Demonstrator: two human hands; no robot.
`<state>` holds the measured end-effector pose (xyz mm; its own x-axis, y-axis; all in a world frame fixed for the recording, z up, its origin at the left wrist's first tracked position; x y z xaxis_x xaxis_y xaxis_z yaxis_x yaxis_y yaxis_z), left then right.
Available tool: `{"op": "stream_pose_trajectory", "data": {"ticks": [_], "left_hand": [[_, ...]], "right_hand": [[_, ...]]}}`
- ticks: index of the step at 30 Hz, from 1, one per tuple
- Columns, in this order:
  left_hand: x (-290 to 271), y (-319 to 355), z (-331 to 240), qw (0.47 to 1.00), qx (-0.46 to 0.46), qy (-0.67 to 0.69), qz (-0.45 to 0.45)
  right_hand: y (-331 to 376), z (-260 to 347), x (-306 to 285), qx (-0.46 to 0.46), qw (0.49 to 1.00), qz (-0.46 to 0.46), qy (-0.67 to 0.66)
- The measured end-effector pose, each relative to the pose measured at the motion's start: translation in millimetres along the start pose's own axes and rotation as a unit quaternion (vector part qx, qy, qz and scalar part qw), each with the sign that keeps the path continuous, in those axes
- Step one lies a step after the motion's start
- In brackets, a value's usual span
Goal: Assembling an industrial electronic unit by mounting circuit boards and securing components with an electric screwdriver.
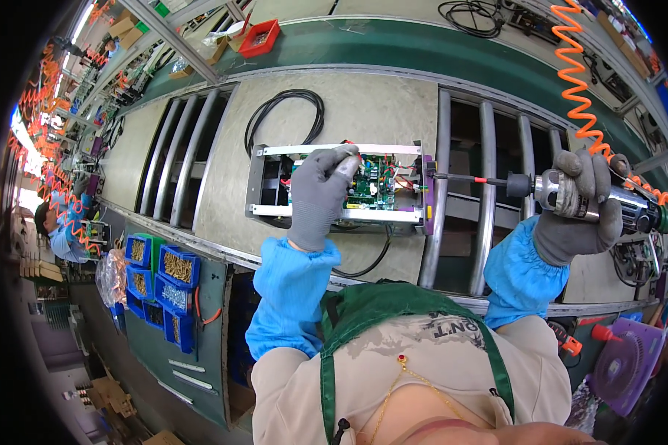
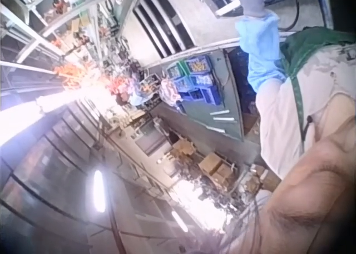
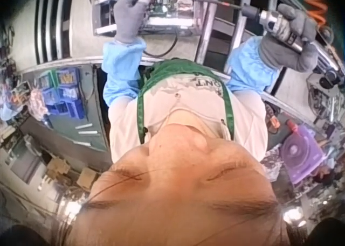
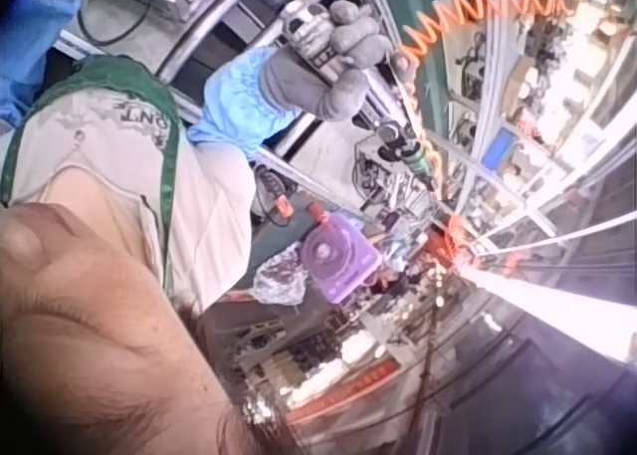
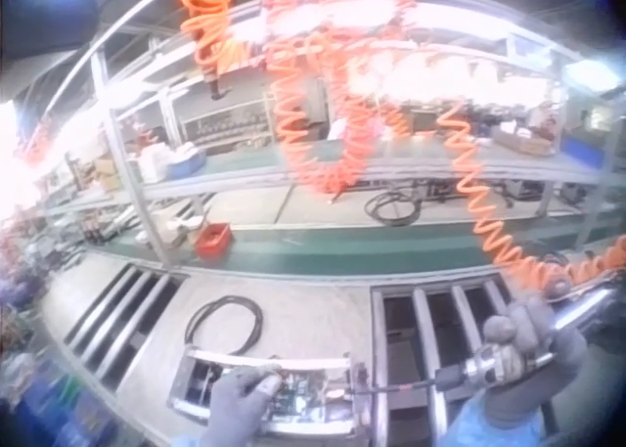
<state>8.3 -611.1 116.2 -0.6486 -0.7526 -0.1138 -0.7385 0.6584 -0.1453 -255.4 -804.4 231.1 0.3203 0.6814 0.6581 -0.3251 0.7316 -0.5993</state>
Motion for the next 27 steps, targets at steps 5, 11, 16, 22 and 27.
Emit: {"op": "stream_pose_trajectory", "data": {"ticks": [5, 11, 16, 22, 27], "left_hand": [[40, -10, 2, 0.978, -0.029, 0.134, 0.158], [68, -36, -29, 0.952, 0.1, -0.046, 0.287], [85, -37, -48, 0.901, 0.3, -0.224, 0.221], [88, -41, -41, 0.897, 0.304, -0.236, 0.216], [93, -41, -33, 0.891, 0.292, -0.262, 0.229]], "right_hand": [[-4, 3, 4, -0.013, 0.999, 0.015, 0.043], [-15, -3, 8, -0.03, 0.988, 0.045, 0.148], [-21, -28, 30, -0.003, 0.976, 0.125, 0.18], [-23, -52, 41, 0.017, 0.972, 0.119, 0.2], [-22, -66, 40, 0.038, 0.962, 0.112, 0.245]]}}
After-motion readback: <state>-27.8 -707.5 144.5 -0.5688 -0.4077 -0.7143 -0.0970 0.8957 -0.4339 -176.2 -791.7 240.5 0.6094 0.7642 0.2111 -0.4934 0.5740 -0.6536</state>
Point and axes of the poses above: each hand's wrist, its own y-axis away from the middle knuckle, its own x-axis out of the palm, z = x × y, the point moved 10 cm from there along -y, towards the middle knuckle, and after that the axes turned 11 degrees about y, right-handed, at the moved point
